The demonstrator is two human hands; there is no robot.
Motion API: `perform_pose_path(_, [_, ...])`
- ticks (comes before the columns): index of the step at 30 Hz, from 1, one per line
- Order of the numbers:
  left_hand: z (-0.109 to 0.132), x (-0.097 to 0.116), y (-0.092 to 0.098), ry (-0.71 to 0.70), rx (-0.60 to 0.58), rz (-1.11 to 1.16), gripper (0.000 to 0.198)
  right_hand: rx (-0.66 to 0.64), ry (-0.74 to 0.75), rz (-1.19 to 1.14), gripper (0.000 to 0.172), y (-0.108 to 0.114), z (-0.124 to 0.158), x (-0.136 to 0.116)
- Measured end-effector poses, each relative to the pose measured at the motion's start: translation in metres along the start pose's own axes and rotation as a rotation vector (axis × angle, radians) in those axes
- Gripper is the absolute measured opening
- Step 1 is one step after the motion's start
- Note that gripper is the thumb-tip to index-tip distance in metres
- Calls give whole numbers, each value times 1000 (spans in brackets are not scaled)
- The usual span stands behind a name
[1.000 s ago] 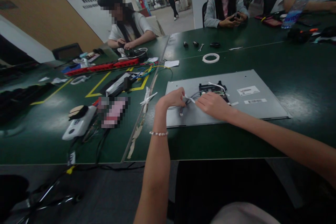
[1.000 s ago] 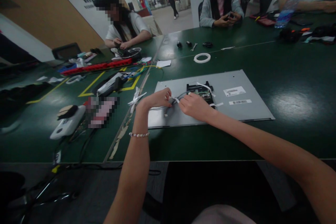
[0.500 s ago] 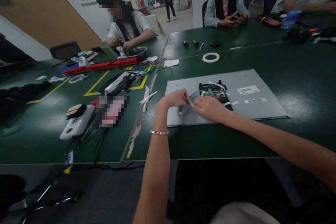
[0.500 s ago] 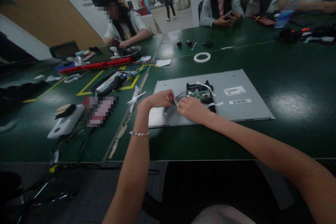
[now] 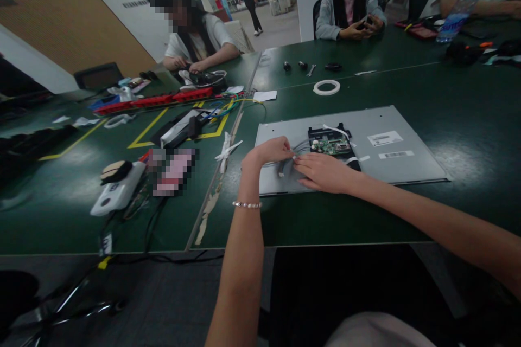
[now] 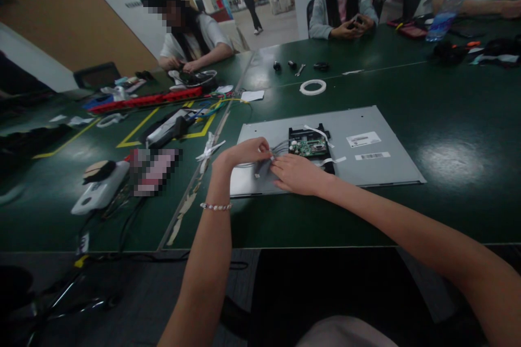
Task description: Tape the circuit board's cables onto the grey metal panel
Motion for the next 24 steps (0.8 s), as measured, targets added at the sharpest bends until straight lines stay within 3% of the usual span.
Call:
perform_pose_path(8, [-3,2,1,47,49,15,26,-38,33,46,52,12,9,-13])
perform_pose_path(18, [-2,-2,4,118,161,-87,20,-62,33,26,40,25,25,-26])
perform_pose_path(21, [-4,-3,3,87,181,-102,21,-57,49,-33,34,36,35,-20])
perform_pose_path(24, [-4,-7,5,82,242,-134,21,-8,9,-39,36,49,53,7])
Point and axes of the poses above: each hand's wrist, its own z-axis away from the middle knuckle, its own y-axis out of the back of the hand, x = y × z, the point moved 5 cm from there along -z, towards the middle knuckle, and after that the axes turned 6 degrees about x, right-handed, at the moved point
